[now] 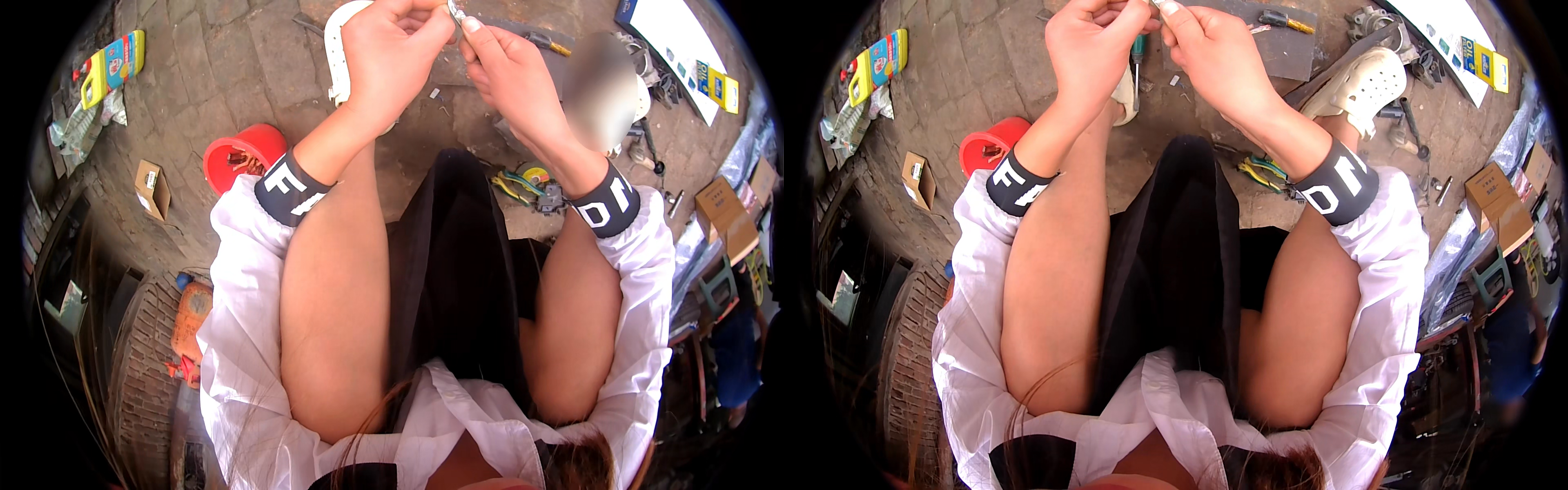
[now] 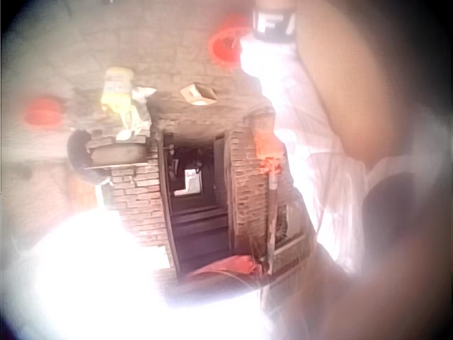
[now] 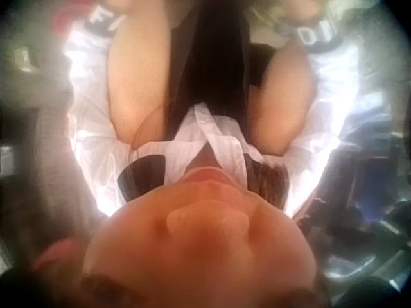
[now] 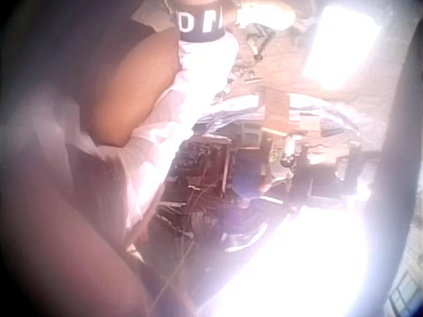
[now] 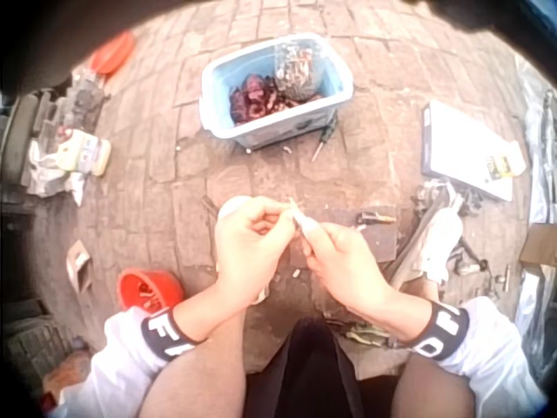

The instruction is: The person sits on the ground and uses a knife to strip the insulation from small copper wire segments. They place the stripped copper into a red bucket and the insulation into a blue bin.

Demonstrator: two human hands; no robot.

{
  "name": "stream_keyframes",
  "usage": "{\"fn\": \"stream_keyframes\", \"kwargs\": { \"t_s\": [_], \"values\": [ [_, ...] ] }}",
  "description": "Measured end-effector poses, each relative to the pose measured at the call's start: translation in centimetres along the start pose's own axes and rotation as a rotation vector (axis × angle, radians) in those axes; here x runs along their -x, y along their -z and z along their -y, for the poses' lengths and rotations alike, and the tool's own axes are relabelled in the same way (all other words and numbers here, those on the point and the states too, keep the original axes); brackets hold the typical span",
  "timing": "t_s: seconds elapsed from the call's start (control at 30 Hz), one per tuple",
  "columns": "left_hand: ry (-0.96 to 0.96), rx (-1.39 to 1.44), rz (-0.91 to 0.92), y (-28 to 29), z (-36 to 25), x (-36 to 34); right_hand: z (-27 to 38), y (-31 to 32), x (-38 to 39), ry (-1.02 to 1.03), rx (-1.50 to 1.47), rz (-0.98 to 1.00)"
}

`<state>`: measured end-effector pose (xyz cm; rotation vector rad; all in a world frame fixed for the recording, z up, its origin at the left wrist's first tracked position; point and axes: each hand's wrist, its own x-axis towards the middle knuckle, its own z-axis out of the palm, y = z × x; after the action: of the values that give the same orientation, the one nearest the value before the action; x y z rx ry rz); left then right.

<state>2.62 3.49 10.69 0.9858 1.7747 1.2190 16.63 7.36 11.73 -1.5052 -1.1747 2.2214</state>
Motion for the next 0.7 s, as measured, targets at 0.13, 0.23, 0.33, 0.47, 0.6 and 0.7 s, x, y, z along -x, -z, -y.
{"fn": "stream_keyframes", "kwargs": {
  "t_s": [0.13,0.23,0.33,0.47,0.6,0.7],
  "values": [
    [0.093,0.174,-0.008,-0.9,0.9,-0.2,-0.7,-0.3,-0.9,-0.005,-0.064,-0.02],
    [0.124,0.242,0.004,-1.2,1.6,-0.4,-0.6,-0.2,-1.2,-0.015,-0.105,-0.021],
    [0.135,0.253,0.009,-1.1,1.8,-0.5,-0.4,0.1,-1.4,0.001,-0.024,-0.03],
    [0.081,0.267,0.097,-0.3,1.9,-1.1,-1.0,0.9,-2.4,0.165,0.153,-0.078],
    [0.047,0.323,-0.148,2.7,2.6,-1.9,-2.4,7.5,-4.7,0.071,-0.069,-0.219],
    [0.115,0.318,-0.116,3.2,1.7,-1.2,0.1,7.9,-0.9,0.149,-0.018,-0.265]
  ]
}}
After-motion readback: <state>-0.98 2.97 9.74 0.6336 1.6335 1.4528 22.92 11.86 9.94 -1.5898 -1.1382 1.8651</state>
